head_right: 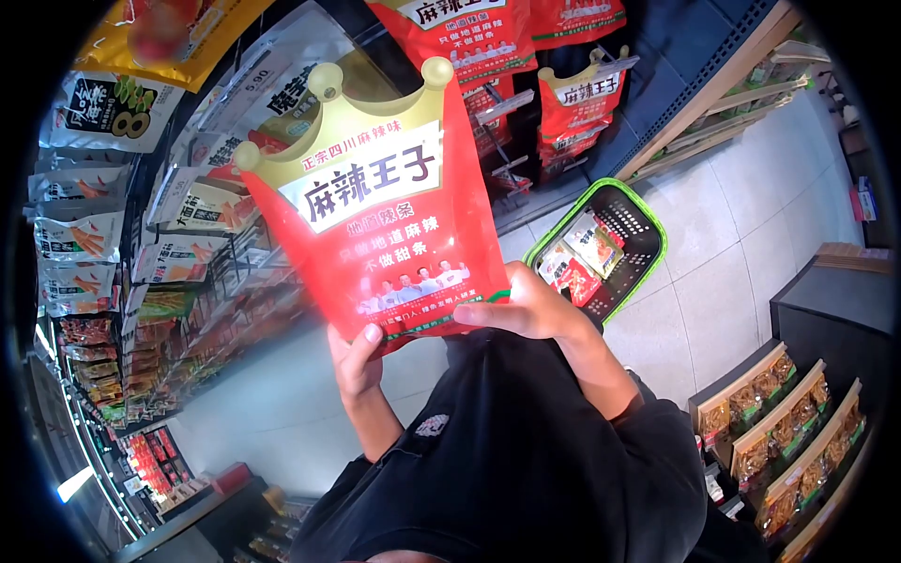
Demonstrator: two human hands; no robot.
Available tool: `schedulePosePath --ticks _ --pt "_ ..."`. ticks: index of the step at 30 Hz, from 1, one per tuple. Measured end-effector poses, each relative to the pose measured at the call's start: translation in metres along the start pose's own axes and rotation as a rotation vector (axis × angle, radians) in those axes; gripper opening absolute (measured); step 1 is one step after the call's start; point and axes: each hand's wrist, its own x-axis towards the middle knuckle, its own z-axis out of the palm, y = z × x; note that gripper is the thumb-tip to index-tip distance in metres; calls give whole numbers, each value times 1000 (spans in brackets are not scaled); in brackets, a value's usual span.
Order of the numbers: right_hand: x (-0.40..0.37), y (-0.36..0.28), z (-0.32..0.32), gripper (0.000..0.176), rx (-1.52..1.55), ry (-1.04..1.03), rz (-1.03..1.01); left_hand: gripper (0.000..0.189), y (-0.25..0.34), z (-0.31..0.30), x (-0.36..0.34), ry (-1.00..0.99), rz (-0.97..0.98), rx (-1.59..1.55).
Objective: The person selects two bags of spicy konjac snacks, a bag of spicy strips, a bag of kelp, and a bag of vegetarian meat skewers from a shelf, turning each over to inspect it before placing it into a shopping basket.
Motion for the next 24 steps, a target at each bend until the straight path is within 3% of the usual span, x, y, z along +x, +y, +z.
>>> schedulePosePath --ticks 4,8,24 --pt "0 0 1 38 -8 -9 -37 60 -4 -3 2 -5 -21 -9" --pt "0 0 2 36 -46 1 -93 31 -4 -1 4 -28 30 -79" --pt "0 -2 1 39 75 96 -130 17 -14 -13 10 -139 -2 17"
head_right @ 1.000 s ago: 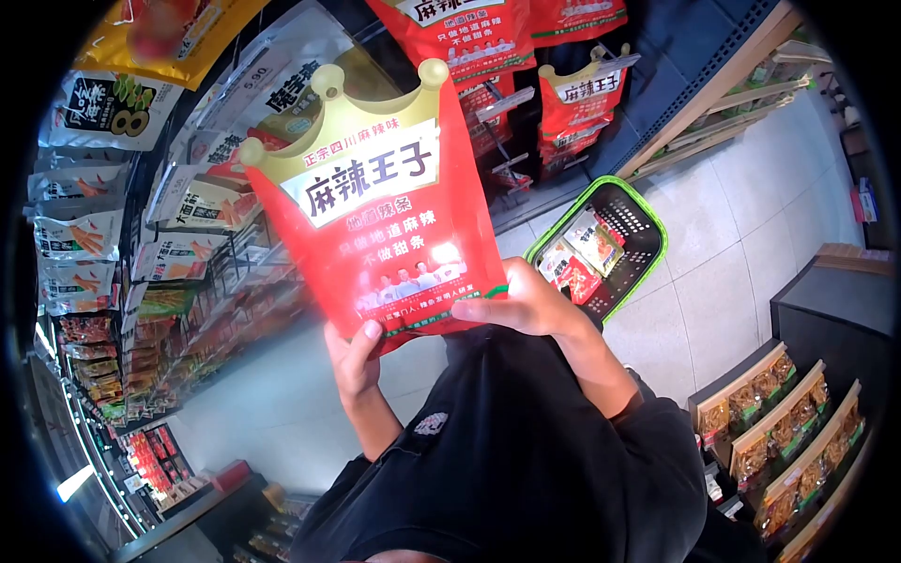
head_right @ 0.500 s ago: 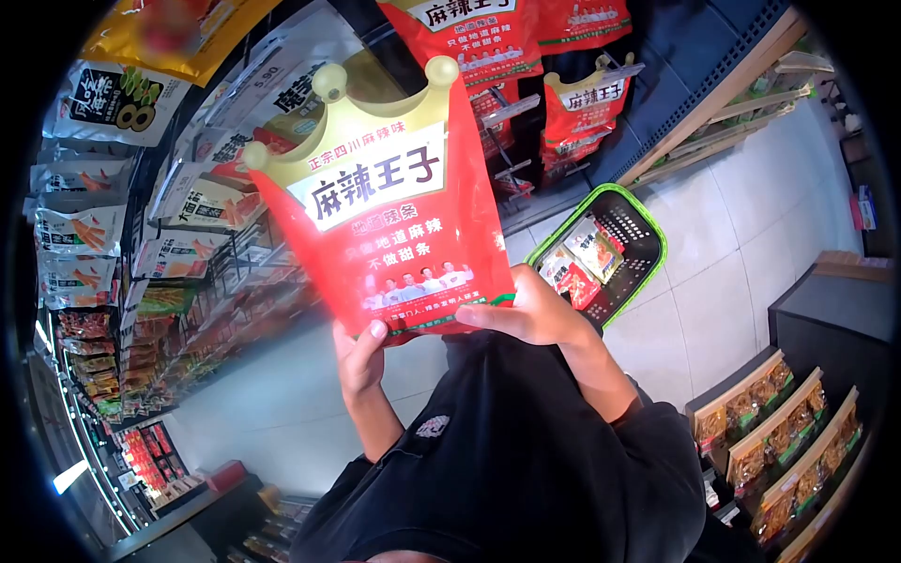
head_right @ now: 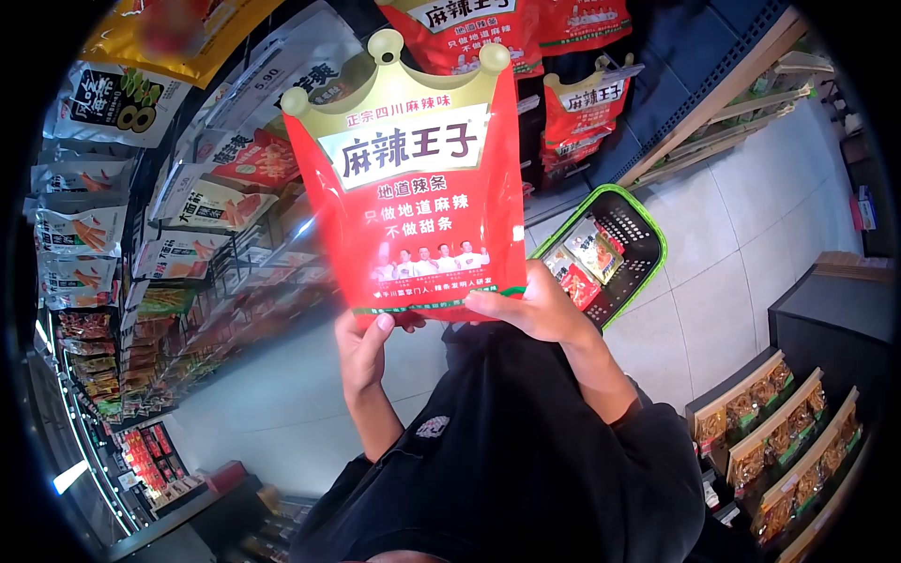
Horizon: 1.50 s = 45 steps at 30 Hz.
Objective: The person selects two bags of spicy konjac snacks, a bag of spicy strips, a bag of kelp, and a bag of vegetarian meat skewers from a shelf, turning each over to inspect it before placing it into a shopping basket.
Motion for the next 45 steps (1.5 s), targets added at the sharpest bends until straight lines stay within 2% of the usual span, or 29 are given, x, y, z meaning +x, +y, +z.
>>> schedulePosePath --ticks 13,16,45 --pt "1 4 0 39 -12 41 -33 21 5 7 1 111 90 -17" --pt "0 4 1 38 -34 49 -27 28 4 5 -1 113 90 79" --pt "-5 4 0 37 -39 35 -52 28 6 12 -7 102 95 30"
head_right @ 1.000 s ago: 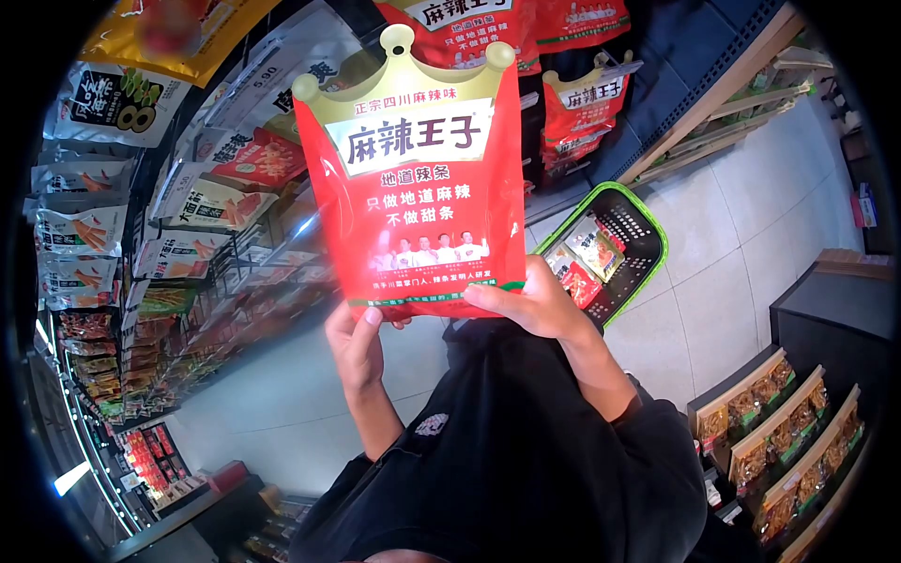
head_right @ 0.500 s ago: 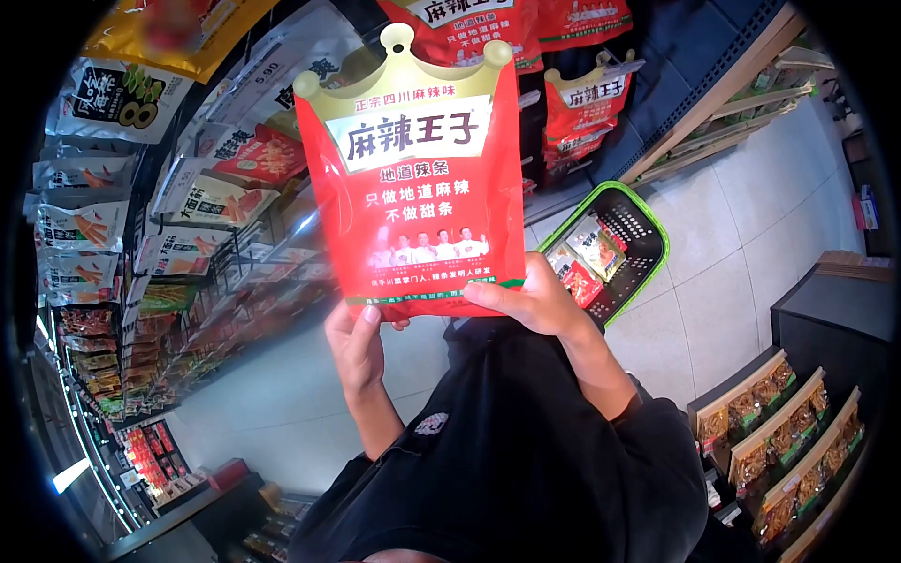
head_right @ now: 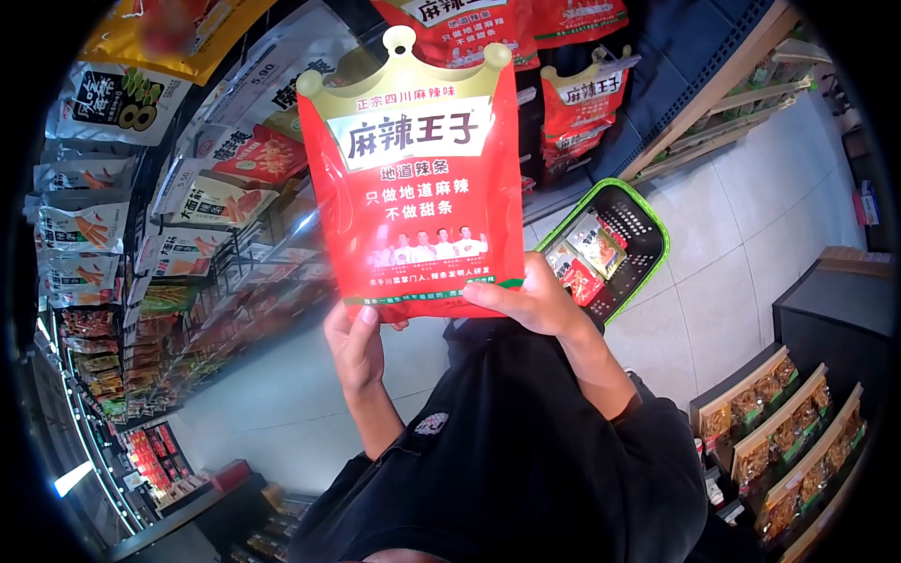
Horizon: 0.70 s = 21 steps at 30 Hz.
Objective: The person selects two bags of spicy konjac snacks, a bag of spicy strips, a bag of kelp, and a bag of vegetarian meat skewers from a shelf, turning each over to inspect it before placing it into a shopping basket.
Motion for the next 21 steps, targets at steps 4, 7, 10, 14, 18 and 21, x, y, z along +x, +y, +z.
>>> schedulePosePath --ticks 4,7,10,14,18,21 --pt "-1 3 1 37 21 5 13 28 1 2 0 2 5 -8" --pt "-2 1 1 37 10 9 17 28 1 1 0 -1 -2 -10" --pt "-2 2 0 36 -2 4 17 28 1 2 -2 4 -8 -8" --pt "-2 3 2 36 5 -2 19 26 0 2 -1 35 -1 -58" --pt "-3 2 4 36 4 -7 32 25 -1 0 -2 49 -30 -51" --pt "-2 6 2 34 -29 2 27 28 -6 -6 0 91 -62 31"
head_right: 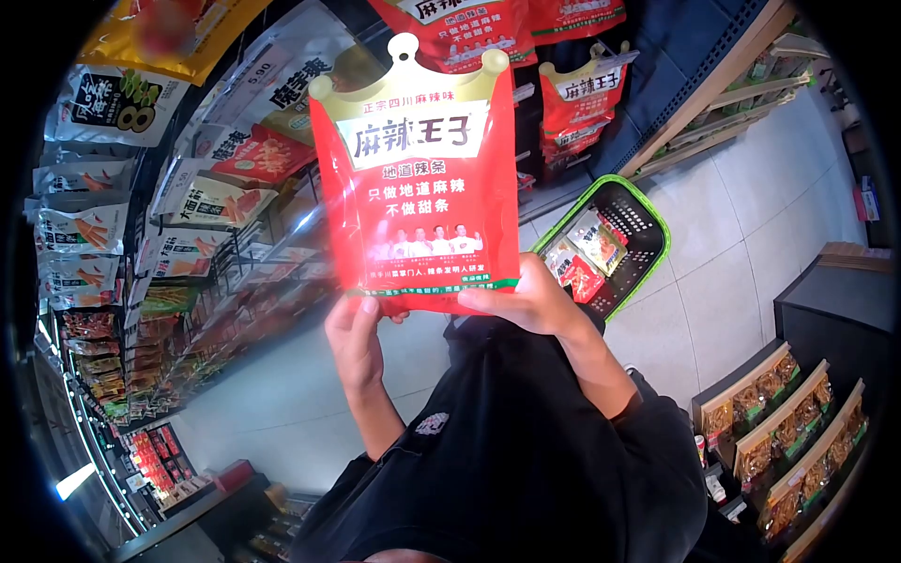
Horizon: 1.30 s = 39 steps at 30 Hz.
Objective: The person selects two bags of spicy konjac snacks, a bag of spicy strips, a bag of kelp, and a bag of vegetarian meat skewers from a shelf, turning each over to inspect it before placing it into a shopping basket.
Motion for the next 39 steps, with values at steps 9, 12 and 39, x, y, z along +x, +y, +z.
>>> schedulePosePath --ticks 9,12,39 --pt "6 12 1 30 -96 132 -3 73 18 19 6 7 528 1113" --pt "8 12 5 29 -164 148 -32 76 9 30 7 -122 491 1117" --pt "13 -3 -16 35 -288 81 -155 43 -22 33 13 -82 -231 -511"
